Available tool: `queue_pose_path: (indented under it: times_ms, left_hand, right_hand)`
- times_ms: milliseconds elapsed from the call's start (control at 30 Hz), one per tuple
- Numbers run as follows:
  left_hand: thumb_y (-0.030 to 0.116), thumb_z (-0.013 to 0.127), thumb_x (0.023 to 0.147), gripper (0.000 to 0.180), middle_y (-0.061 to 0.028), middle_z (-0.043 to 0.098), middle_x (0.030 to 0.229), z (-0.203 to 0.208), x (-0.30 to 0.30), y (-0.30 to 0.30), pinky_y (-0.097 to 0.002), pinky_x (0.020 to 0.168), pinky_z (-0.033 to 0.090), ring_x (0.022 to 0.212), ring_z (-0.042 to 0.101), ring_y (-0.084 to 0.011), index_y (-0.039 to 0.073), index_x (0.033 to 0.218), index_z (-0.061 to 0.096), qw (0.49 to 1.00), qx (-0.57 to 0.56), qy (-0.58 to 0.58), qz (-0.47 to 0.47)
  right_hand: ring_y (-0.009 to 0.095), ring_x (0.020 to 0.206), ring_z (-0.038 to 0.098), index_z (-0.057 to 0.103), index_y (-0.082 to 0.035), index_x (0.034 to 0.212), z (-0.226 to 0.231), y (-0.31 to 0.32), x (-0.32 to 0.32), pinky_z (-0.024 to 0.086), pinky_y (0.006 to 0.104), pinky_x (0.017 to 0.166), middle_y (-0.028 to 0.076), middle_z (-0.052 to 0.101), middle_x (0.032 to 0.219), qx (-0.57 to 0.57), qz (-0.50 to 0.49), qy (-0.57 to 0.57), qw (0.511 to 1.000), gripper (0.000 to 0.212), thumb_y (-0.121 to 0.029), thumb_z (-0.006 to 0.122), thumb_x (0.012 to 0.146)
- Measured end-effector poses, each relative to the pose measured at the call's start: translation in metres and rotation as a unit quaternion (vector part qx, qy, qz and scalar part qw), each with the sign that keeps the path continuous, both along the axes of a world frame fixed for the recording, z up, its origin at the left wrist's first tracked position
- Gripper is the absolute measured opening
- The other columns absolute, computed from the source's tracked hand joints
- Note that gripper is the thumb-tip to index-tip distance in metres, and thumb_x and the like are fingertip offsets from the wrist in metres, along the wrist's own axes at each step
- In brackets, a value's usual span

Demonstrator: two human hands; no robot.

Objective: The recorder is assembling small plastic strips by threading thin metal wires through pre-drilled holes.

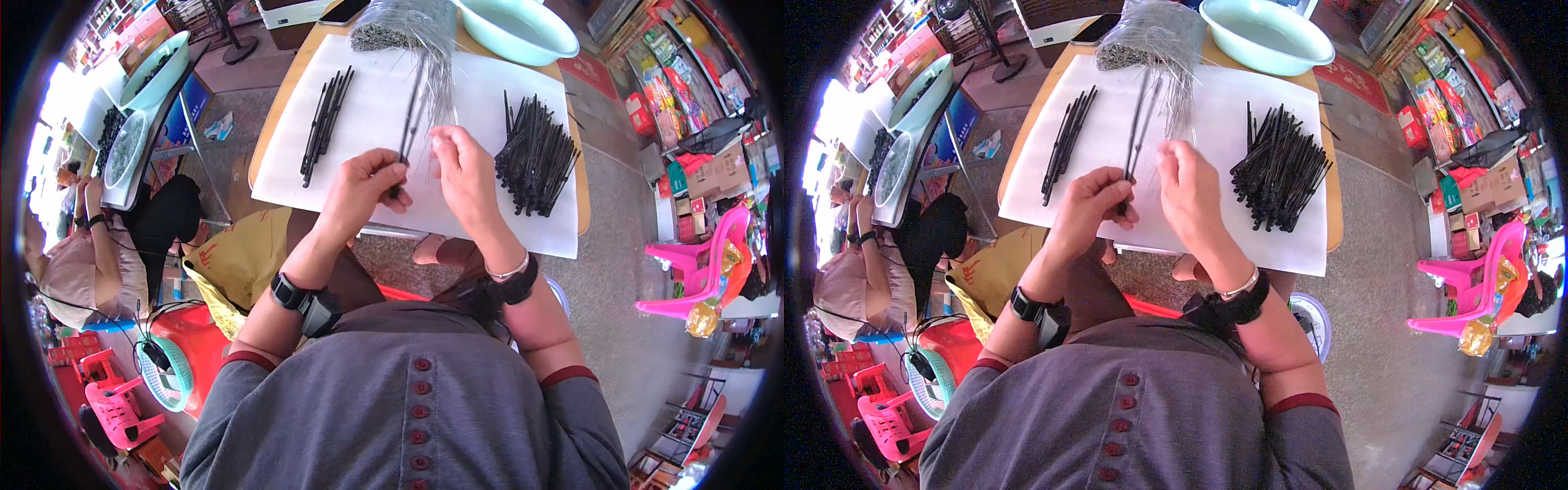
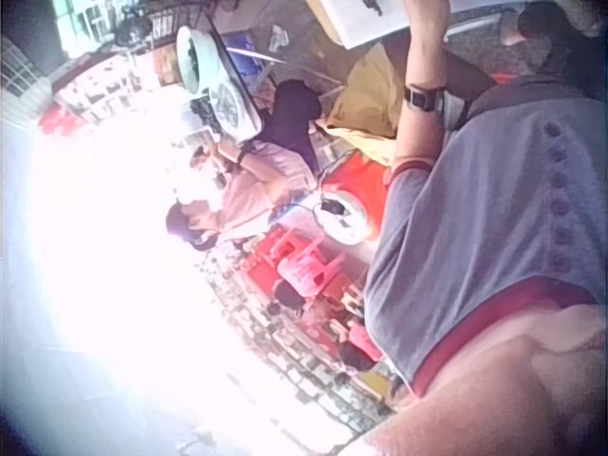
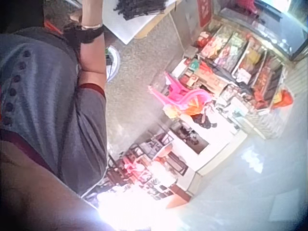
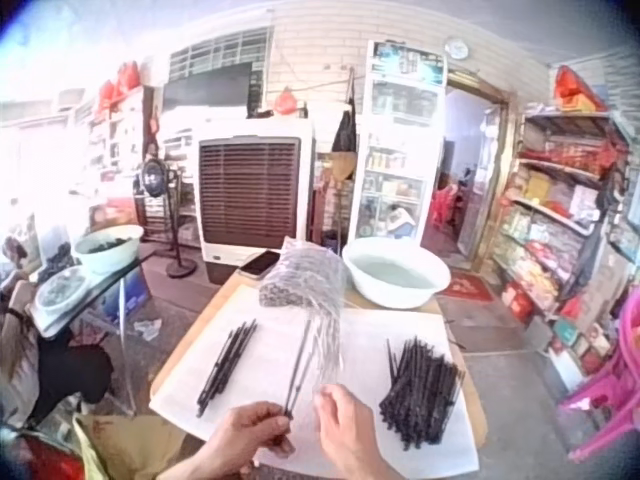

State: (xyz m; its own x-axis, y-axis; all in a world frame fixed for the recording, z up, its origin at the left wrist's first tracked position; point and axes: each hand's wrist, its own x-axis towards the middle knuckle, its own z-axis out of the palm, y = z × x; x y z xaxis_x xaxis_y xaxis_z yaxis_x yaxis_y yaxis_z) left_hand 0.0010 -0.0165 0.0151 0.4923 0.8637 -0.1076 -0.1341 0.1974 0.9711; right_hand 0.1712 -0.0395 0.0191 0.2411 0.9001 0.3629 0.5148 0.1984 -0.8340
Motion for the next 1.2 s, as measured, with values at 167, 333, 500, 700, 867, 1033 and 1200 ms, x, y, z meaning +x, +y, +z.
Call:
queue_pose_path:
  times_ms: [167,333,500,700,867,1033,1200]
  left_hand:
    - [0.01,0.059,0.09,0.019,-0.0065,0.061,0.083,-0.003,0.004,0.009,-0.0249,0.059,0.054,0.069,0.065,-0.0156,-0.004,0.102,0.057,0.997,-0.012,0.009,0.074]
    - [0.003,0.061,0.086,0.019,-0.0079,0.06,0.087,-0.005,0.009,0.009,-0.0244,0.063,0.056,0.075,0.067,-0.0169,-0.006,0.102,0.057,0.997,-0.001,-0.003,0.083]
    - [0.003,0.061,0.086,0.018,-0.0073,0.06,0.085,-0.004,0.002,0.009,-0.0245,0.062,0.056,0.074,0.066,-0.0165,-0.005,0.102,0.057,0.999,-0.006,0.015,0.051]
    - [0.004,0.059,0.088,0.018,-0.0076,0.06,0.083,-0.002,-0.002,0.009,-0.0252,0.062,0.055,0.073,0.066,-0.0156,-0.004,0.104,0.056,1.0,-0.004,0.01,0.029]
    - [0.006,0.058,0.091,0.018,-0.0077,0.061,0.083,-0.007,-0.002,0.011,-0.0251,0.064,0.055,0.074,0.065,-0.0152,-0.005,0.105,0.054,0.999,0.006,-0.016,0.036]
    - [0.007,0.056,0.091,0.018,-0.0076,0.061,0.084,-0.004,-0.002,0.01,-0.0254,0.065,0.055,0.075,0.065,-0.015,-0.005,0.105,0.054,0.999,0.002,-0.021,0.031]
    - [0.005,0.057,0.091,0.018,-0.0076,0.061,0.084,-0.01,-0.005,0.01,-0.0254,0.067,0.055,0.076,0.065,-0.0152,-0.005,0.106,0.054,0.999,0.002,-0.038,0.029]
  right_hand:
    - [0.035,0.07,0.062,0.051,0.005,0.093,-0.014,0.005,0.008,0.053,0.0399,0.059,0.019,0.057,0.087,-0.076,-0.138,-0.413,0.897,0.017,-0.006,0.057,0.083]
    - [0.033,0.066,0.064,0.05,0.006,0.092,-0.015,0.011,0.013,0.052,0.0389,0.057,0.018,0.06,0.078,-0.099,-0.104,-0.394,0.908,0.019,-0.005,0.058,0.079]
    - [0.021,0.06,0.064,0.051,0.003,0.099,-0.001,-0.014,0.009,0.049,0.0329,0.05,0.013,0.062,0.069,-0.084,-0.018,-0.216,0.973,0.021,-0.003,0.056,0.079]
    - [0.007,0.056,0.053,0.059,0.002,0.1,0.015,-0.038,0.027,0.046,0.0219,0.052,0.002,0.058,0.074,-0.25,0.116,0.206,0.939,0.018,-0.004,0.054,0.083]
    - [0.01,0.064,0.058,0.062,0.003,0.095,0.014,-0.041,0.033,0.05,0.0232,0.056,0.004,0.061,0.079,-0.173,0.111,0.336,0.919,0.015,-0.003,0.053,0.085]
    - [0.012,0.073,0.063,0.062,0.003,0.097,0.015,-0.039,0.031,0.053,0.0251,0.062,0.006,0.063,0.087,-0.107,0.103,0.382,0.912,0.015,0.002,0.053,0.086]
    - [0.011,0.074,0.063,0.062,0.003,0.096,0.021,-0.037,0.028,0.053,0.0242,0.062,0.007,0.061,0.089,0.014,-0.004,0.183,0.983,0.011,0.003,0.054,0.089]
